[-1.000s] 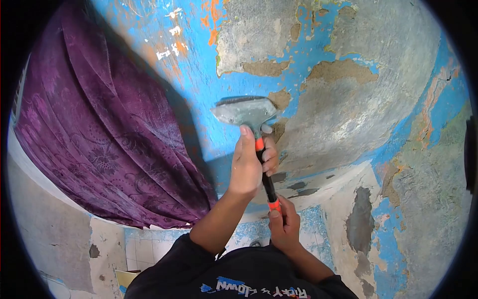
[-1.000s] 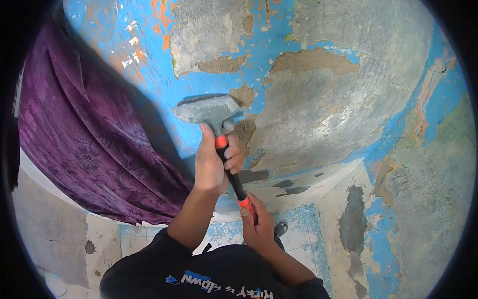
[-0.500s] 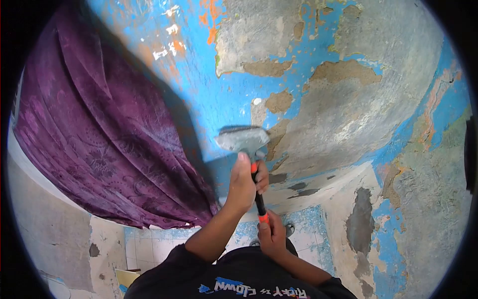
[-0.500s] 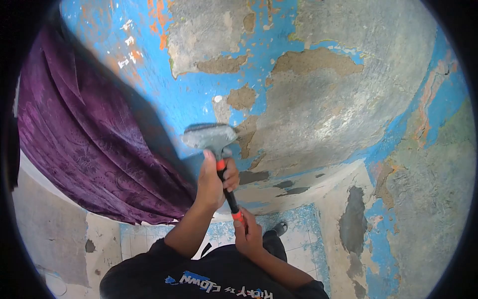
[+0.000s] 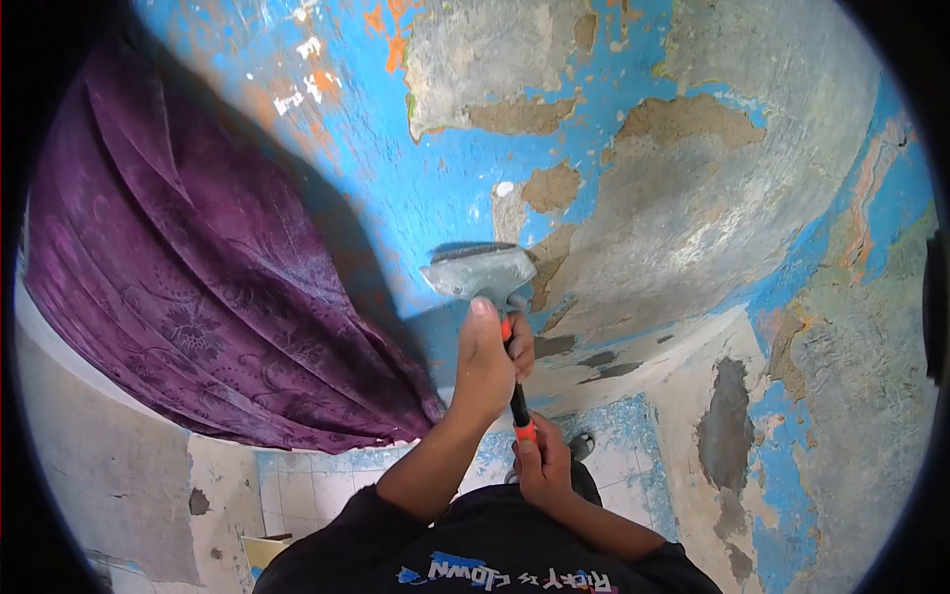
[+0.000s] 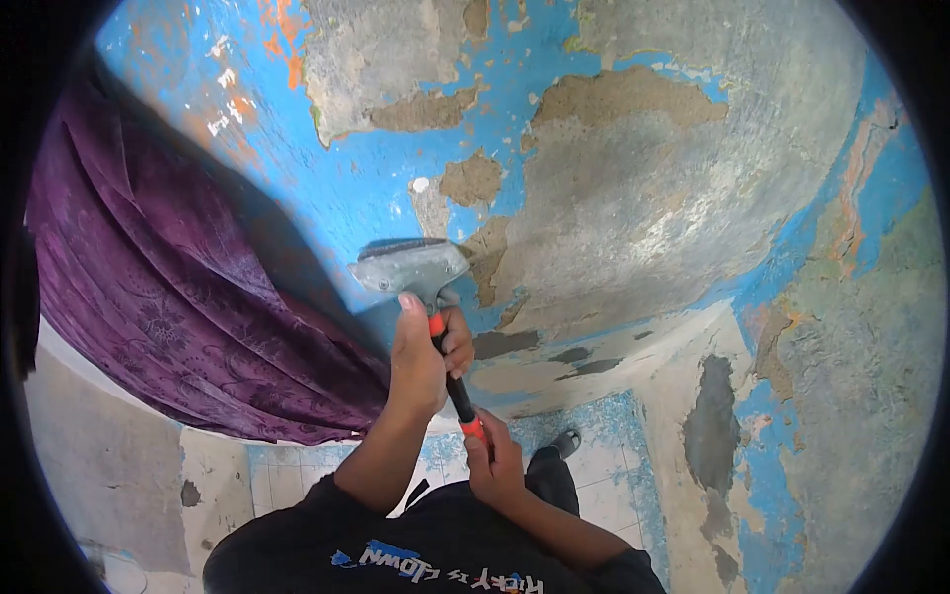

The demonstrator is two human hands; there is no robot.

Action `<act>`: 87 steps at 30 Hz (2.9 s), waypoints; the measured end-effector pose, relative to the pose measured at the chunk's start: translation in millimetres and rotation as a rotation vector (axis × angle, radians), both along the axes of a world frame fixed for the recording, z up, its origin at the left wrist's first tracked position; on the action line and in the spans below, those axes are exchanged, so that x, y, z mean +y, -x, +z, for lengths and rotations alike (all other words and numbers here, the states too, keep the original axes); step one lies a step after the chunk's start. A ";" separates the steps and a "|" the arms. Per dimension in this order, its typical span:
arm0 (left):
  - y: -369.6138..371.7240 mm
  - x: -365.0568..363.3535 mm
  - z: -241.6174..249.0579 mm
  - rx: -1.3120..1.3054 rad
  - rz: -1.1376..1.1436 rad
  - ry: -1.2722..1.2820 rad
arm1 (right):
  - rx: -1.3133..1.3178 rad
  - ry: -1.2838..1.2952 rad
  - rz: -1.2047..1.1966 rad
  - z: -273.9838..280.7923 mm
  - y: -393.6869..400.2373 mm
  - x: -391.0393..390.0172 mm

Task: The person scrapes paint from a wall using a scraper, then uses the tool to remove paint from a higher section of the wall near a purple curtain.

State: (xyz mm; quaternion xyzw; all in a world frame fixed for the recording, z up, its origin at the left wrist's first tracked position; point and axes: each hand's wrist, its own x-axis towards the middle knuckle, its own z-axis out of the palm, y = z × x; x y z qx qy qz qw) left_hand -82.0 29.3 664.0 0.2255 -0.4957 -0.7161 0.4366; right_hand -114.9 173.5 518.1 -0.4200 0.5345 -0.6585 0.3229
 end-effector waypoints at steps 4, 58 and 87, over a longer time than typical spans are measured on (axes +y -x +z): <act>-3.7 -2.1 -0.9 0.024 -0.023 -0.019 | 0.051 0.058 0.010 5.3 -1.9 -4.4; -4.3 -11.8 -10.4 0.008 -0.120 -0.021 | 0.004 0.035 0.046 -6.1 1.2 -10.5; -2.7 -8.3 -5.7 0.055 -0.118 -0.045 | -0.079 0.012 0.050 -3.4 -4.1 -3.9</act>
